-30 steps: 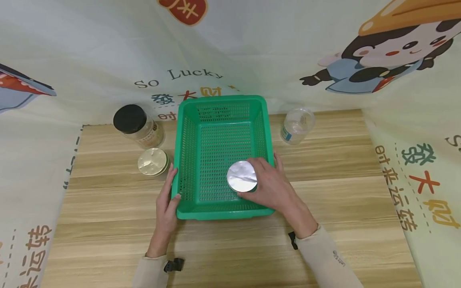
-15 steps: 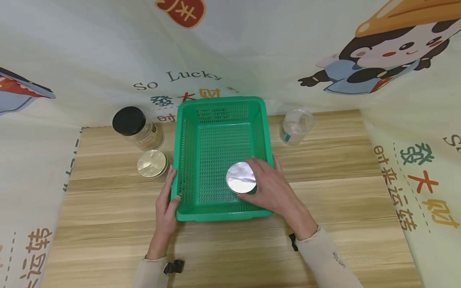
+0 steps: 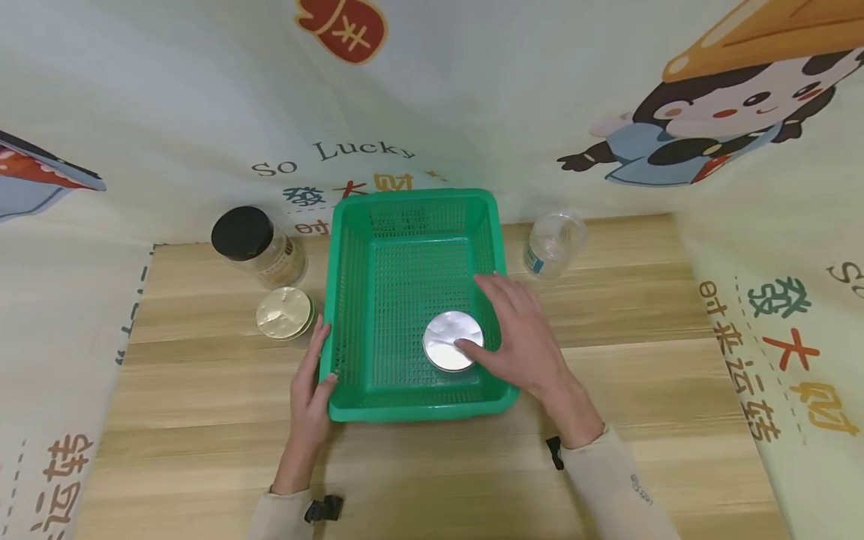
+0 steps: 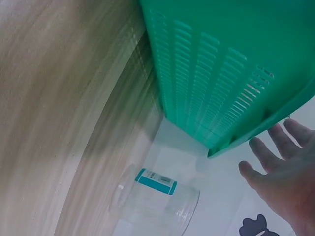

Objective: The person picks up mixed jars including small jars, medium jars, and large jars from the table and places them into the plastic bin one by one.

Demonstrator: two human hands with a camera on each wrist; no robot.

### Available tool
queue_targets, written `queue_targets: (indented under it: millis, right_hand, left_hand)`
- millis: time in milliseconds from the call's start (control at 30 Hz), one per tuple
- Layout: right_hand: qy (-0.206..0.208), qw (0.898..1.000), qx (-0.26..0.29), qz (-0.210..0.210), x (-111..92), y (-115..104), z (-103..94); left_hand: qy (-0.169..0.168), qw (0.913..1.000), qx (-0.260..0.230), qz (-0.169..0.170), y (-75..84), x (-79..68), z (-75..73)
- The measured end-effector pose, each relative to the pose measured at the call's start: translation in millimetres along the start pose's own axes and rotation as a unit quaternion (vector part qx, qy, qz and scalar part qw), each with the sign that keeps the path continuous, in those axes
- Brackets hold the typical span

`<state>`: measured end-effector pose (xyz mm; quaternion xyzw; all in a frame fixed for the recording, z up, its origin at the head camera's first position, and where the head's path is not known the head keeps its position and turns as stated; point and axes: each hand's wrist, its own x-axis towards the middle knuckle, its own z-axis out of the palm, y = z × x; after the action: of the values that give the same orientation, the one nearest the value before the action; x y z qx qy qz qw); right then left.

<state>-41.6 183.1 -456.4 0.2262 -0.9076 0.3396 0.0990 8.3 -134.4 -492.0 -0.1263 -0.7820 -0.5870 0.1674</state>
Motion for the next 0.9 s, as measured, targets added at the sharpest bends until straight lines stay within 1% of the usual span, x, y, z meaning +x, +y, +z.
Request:
queue_targets:
  millis: [133, 300, 467, 633, 700, 867, 900]
  right_hand:
    - [0.0, 1.0, -0.004, 0.005, -3, 0, 0.9]
    - [0.001, 1.0, 0.003, 0.008, 0, 4, -0.2]
    - [0.004, 1.0, 0.013, 0.002, 5, 12, -6.3]
    - [0.006, 1.0, 0.016, -0.004, 9, 20, -13.7]
    - [0.01, 1.0, 0.019, -0.004, 10, 24, -16.5]
    - [0.031, 0.999, 0.021, 0.002, 14, 32, -22.1]
    - [0.034, 0.999, 0.021, 0.003, 15, 34, -22.8]
  left_hand:
    - [0.002, 1.0, 0.006, 0.007, 0.6, -4.1, -1.3]
    - [0.005, 0.9999, 0.001, 0.011, 1.0, -2.4, -2.0]
    - [0.0, 0.9999, -0.009, 0.011, 2.5, -0.5, -2.1]
    - [0.002, 0.9998, -0.015, 0.016, 1.9, -0.6, -1.7]
    - [0.003, 0.9997, -0.017, 0.02, 0.2, -0.4, -1.8]
    - [0.011, 0.9992, -0.01, 0.036, -14.2, -3.2, -2.6]
    - [0.012, 0.9992, -0.01, 0.037, -14.9, -3.6, -2.8]
